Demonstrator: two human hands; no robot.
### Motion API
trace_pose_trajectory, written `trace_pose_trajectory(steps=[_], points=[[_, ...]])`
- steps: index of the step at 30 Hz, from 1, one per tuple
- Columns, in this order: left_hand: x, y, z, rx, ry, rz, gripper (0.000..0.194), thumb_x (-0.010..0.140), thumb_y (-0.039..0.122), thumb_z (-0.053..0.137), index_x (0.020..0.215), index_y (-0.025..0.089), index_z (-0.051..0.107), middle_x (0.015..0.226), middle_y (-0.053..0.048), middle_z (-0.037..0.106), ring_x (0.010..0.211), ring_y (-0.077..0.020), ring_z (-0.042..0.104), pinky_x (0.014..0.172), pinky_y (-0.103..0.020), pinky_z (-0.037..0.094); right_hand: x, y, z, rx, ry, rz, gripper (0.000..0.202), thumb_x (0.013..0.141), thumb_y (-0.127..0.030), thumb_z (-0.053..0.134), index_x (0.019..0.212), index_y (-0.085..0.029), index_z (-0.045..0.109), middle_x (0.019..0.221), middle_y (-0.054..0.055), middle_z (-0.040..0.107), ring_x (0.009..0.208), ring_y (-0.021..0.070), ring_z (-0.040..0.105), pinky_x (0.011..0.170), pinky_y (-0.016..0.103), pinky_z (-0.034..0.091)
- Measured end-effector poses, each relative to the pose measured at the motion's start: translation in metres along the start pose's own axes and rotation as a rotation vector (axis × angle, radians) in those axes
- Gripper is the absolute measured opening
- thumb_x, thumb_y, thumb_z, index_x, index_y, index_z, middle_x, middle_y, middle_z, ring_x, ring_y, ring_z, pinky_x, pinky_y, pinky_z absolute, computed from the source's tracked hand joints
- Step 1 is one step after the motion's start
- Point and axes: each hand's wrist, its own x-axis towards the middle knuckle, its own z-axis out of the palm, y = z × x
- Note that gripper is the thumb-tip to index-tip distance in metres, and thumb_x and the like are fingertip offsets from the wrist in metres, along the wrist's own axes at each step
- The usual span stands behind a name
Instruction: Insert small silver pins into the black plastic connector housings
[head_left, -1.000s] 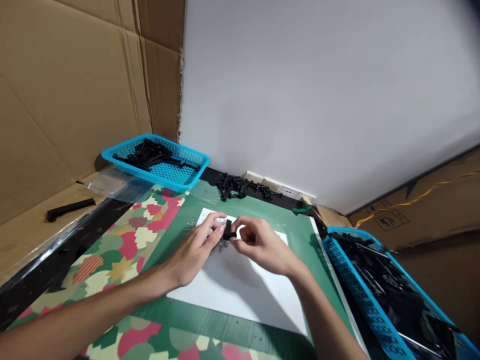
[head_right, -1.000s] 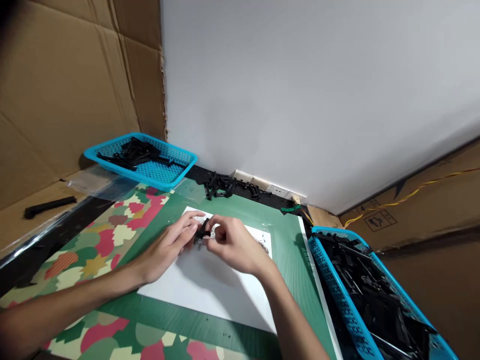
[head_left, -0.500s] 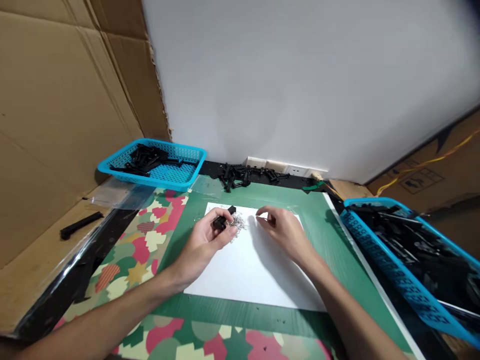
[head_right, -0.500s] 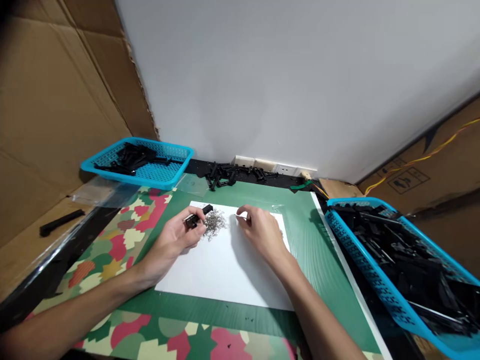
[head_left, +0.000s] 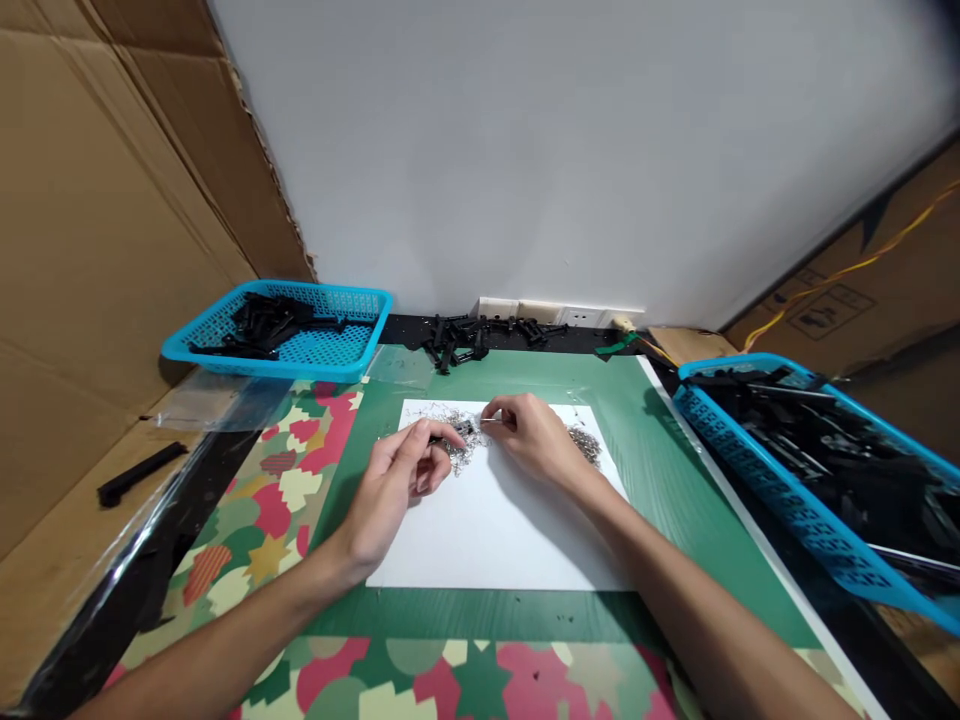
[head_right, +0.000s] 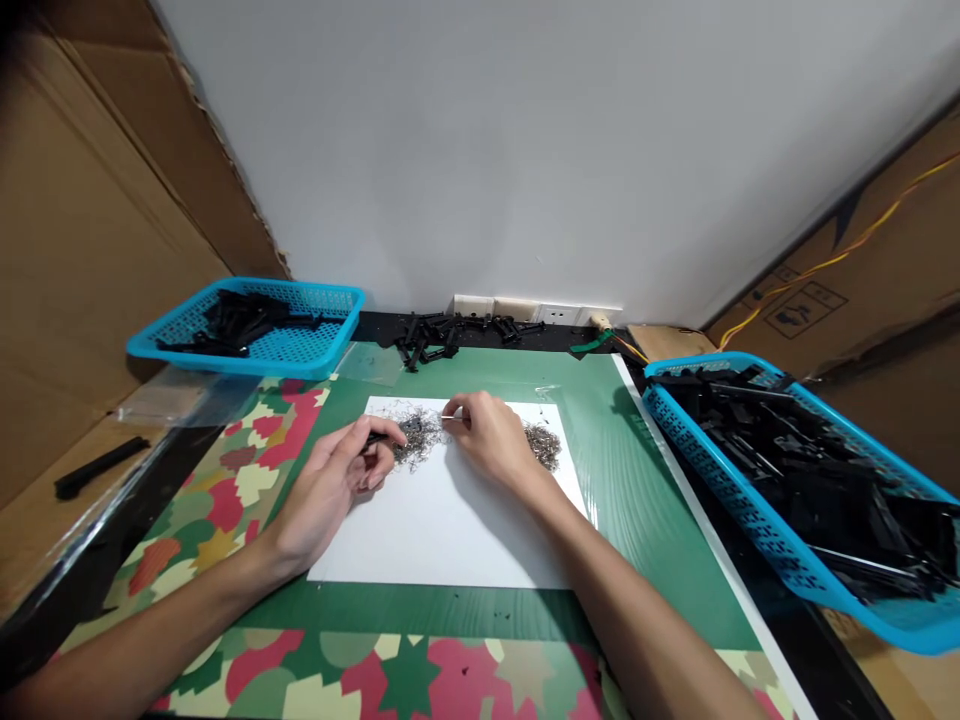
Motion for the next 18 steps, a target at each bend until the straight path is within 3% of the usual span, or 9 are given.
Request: trace_pose_trajectory(steps=[7,14,18], points=[[0.002,0.003,-0.001,-0.053,-0.001,-0.078,0.042,0.099,0.058,0.065,0.088,0.017,0.066,0.072,0.003,0.042,0.061,-0.0101,0.03,0.055,-0.024,0.02,-0.004,0.005,-0.009,0.075,-0.053,-0.04,0.014,0.093,-0.02,0.057,0.087,-0.018,0.069,0.08,0.004,0.071,0.067,0.0159,0.055,0.063,0.027,0.035],[0.001,0.004,0.0,-0.06,-0.166,-0.154,0.029,0.102,0.049,0.064,0.104,0.02,0.067,0.066,0.007,0.029,0.057,-0.0094,0.02,0.052,-0.024,0.013,-0.029,-0.01,-0.03,0.236,-0.072,-0.147,0.013,0.103,-0.025,0.048,0.102,-0.019,0.06,0.072,-0.003,0.053,0.064,0.0134,0.044,0.061,0.026,0.031],[0.001,0.0,0.0,0.053,-0.137,-0.129,0.031,0.099,0.049,0.068,0.11,0.02,0.068,0.065,0.008,0.029,0.056,-0.0092,0.021,0.05,-0.022,0.015,-0.038,-0.022,-0.024,0.267,-0.048,-0.223,0.009,0.104,-0.025,0.051,0.101,-0.021,0.059,0.07,-0.006,0.046,0.064,0.0128,0.04,0.062,0.027,0.031]])
